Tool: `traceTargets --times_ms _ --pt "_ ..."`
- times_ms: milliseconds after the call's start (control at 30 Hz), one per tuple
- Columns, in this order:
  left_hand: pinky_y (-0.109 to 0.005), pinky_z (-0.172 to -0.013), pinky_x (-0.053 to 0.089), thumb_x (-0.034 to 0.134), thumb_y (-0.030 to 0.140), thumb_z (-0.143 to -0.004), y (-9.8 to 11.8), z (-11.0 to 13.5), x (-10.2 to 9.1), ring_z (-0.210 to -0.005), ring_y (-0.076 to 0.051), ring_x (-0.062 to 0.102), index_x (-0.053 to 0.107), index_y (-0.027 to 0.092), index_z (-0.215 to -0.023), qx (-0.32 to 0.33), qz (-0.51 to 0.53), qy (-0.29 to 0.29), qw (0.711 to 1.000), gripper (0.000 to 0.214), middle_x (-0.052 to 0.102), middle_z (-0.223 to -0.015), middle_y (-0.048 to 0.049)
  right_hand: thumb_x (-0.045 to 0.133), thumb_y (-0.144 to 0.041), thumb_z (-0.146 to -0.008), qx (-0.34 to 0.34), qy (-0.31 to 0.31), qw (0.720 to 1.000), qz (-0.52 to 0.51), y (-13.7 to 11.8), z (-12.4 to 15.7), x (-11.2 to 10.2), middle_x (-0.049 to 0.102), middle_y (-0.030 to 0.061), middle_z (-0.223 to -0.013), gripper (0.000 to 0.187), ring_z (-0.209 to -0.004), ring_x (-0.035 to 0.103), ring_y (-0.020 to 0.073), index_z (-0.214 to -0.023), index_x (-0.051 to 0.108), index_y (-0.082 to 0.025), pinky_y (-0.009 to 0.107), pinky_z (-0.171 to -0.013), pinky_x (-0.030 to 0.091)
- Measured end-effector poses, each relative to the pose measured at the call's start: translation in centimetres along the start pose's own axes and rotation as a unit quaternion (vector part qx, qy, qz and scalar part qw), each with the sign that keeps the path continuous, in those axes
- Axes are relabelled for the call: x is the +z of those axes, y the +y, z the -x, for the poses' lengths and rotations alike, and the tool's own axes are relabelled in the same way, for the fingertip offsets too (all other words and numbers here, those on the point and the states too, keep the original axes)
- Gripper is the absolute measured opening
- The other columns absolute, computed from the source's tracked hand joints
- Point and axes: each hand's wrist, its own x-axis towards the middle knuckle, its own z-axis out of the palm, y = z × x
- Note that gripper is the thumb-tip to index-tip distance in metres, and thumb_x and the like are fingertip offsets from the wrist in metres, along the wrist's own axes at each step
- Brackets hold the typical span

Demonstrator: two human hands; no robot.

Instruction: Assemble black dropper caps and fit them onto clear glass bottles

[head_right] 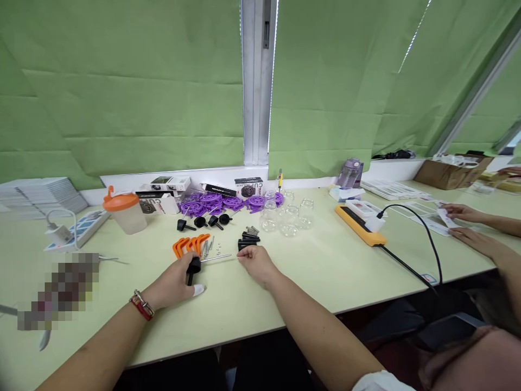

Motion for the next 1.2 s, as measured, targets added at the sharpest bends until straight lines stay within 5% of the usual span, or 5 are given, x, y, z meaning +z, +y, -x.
traceTargets --times_ms 200,1200 --pt "-0.036 -0.080 0.047 0.068 0.041 -0.069 -0.7 -0.2 0.4 -0.093 -0.025 0.058 0.041 0.016 -0.122 0.043 -0.008 -0.002 0.999 0.065 0.057 -0.106 -0.0094 0.062 -0.021 -0.072 -0.042 0.007 0.999 0.013 0.9 -0.4 0.5 0.059 0.0004 -0.072 0.010 -0.067 0.052 0.0127 -0.080 0.064 -0.015 0.028 -0.066 0.041" --pt "-0.038 -0.080 0.046 0.073 0.051 -0.063 -0.8 -0.3 0.3 -0.096 -0.028 0.056 0.041 0.015 -0.123 0.054 -0.033 -0.032 0.997 0.076 0.056 -0.110 -0.0124 0.069 -0.024 -0.065 -0.024 -0.012 0.999 -0.039 1.1 -0.6 0.4 0.061 -0.0012 -0.068 0.016 -0.067 0.054 0.0129 -0.077 0.065 -0.015 0.029 -0.071 0.043"
